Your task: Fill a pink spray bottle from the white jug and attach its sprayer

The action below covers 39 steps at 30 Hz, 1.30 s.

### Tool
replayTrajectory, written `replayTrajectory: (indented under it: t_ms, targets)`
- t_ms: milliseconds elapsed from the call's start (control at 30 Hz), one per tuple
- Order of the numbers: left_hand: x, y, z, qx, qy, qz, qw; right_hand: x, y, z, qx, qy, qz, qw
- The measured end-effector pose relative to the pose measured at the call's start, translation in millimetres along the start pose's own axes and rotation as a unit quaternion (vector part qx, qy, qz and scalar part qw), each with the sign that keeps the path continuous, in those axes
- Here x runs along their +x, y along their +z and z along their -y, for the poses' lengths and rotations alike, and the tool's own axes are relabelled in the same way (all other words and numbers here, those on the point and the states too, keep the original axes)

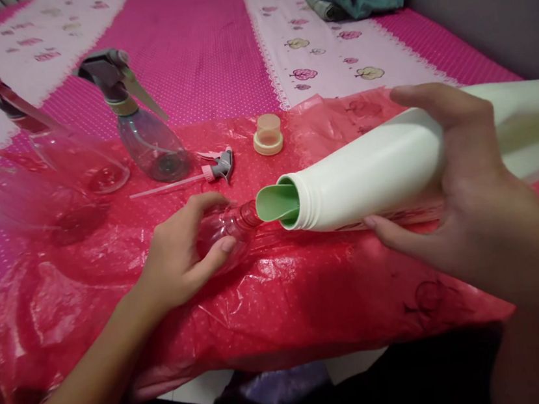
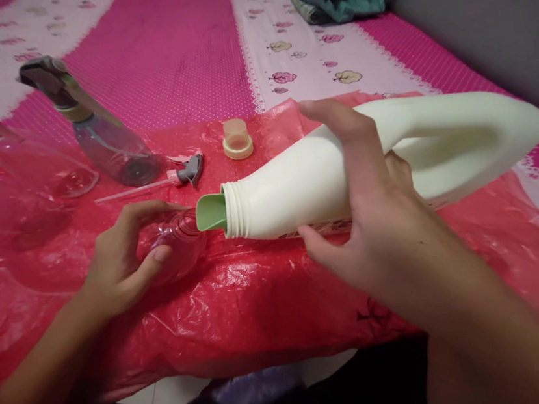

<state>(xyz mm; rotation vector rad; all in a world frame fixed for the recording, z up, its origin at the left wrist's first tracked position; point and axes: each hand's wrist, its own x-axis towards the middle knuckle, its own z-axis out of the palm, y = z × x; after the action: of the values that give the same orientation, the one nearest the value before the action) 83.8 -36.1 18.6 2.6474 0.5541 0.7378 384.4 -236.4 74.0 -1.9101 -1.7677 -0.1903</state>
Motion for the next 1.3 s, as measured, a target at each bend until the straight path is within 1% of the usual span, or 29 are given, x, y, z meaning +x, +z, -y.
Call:
replayTrajectory:
  t_ms: [100, 200, 267, 400, 500, 733, 867, 900, 1000, 1133, 1233, 1300]
  targets:
    - [0, 1, 0, -0.001, 0.005, -0.002, 1.0, 1, 0, -1, 0.0, 0.003, -0.006, 1.0]
    - [-1, 1, 0, 0.003, 0.008, -0.007, 1.0, 1, 1, 5, 0.0, 0.009, 0.001, 1.0]
    - [-1, 1, 0, 0.005, 0.008, -0.008, 1.0, 0, 1, 11, 0.002, 0.034, 0.004, 0.999]
    - [0, 1, 0, 0.01, 0.012, -0.013, 1.0, -2, 3, 25, 0.006, 0.11, -0.002, 0.994]
    - [1, 1, 0, 0.013, 0.013, -0.014, 1.0, -2, 3, 29, 0.017, 0.132, 0.004, 0.991]
    - [0, 1, 1, 0.015, 0.016, -0.017, 1.0, 0, 2, 27, 0.013, 0.135, 0.011, 0.991]
    - [1, 0, 0, 0.015, 0.018, -0.015, 1.0, -1, 3, 23, 0.003, 0.093, 0.004, 0.996]
    - [1, 0, 0, 0.015, 0.019, -0.015, 1.0, -1, 3, 22, 0.002, 0.092, 0.005, 0.996]
    - [1, 1, -1, 0.016, 0.019, -0.016, 1.0, -2, 2, 20, 0.001, 0.107, 0.008, 0.994]
    - [1, 1, -1, 0.018, 0.017, -0.015, 1.0, -2, 1, 22, 0.008, 0.098, 0.012, 0.995]
    - [1, 1, -1, 0.021, 0.016, -0.013, 1.0, -1, 1, 26, 0.01, 0.12, 0.014, 0.993]
    - [1, 1, -1, 0.021, 0.017, -0.013, 1.0, -1, 2, 27, 0.004, 0.122, 0.013, 0.992]
